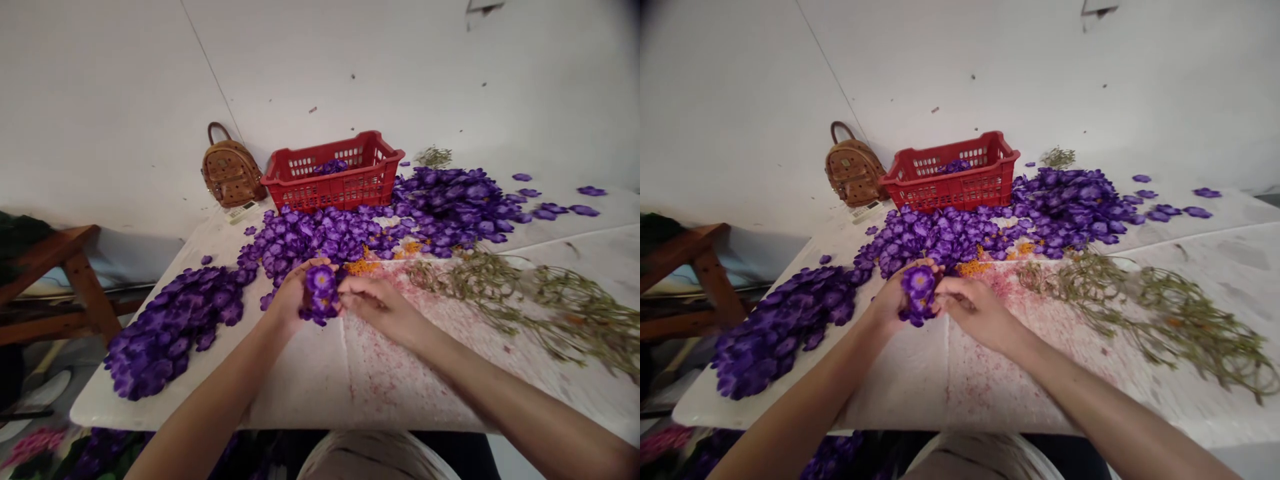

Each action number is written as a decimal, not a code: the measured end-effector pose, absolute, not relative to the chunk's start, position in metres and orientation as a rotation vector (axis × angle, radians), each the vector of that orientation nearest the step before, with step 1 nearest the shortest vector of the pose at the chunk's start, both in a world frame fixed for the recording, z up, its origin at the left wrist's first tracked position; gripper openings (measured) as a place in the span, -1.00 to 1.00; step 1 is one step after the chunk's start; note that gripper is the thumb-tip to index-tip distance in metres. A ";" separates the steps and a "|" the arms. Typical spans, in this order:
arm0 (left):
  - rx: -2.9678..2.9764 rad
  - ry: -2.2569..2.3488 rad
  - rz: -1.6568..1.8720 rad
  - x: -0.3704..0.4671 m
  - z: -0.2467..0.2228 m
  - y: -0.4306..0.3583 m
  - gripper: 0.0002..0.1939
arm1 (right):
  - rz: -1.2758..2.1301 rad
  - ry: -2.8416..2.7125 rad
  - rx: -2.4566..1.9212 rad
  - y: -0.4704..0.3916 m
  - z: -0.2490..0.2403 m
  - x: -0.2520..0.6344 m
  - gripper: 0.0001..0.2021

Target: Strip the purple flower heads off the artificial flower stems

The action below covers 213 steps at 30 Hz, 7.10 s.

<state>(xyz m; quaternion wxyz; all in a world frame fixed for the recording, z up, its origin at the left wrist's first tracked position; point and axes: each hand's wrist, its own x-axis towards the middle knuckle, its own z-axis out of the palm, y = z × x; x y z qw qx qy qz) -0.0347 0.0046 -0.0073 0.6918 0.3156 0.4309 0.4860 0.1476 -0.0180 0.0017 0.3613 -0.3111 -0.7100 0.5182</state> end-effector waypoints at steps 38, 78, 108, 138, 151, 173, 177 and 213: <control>1.599 1.321 0.939 -0.029 -0.007 -0.015 -0.74 | 0.587 -2.252 -1.238 -0.001 -0.020 0.184 -0.87; 1.508 1.118 1.034 -0.020 0.008 -0.020 -0.86 | 1.874 -1.038 -0.970 -0.012 -0.002 0.166 -0.65; 2.026 1.512 0.719 -0.055 0.005 -0.011 -0.80 | 1.244 -1.641 -1.193 -0.004 -0.018 0.171 -0.82; 1.546 1.259 0.823 -0.050 -0.001 -0.005 -0.68 | 0.663 -1.981 -0.838 -0.023 -0.013 0.164 -0.88; 2.008 1.345 0.522 -0.047 -0.001 -0.018 -0.46 | 1.090 -1.567 -1.034 -0.012 -0.020 0.167 -0.91; 2.163 1.663 0.737 -0.052 -0.012 0.004 -0.80 | 1.055 -1.593 -1.136 -0.010 -0.018 0.166 -0.86; 1.920 1.618 0.903 -0.058 -0.007 0.010 -0.81 | 1.053 -1.501 -1.117 -0.009 -0.022 0.165 -0.87; 1.687 1.480 0.970 -0.031 0.006 -0.012 -0.77 | 1.088 -1.649 -1.052 -0.003 -0.004 0.156 -0.85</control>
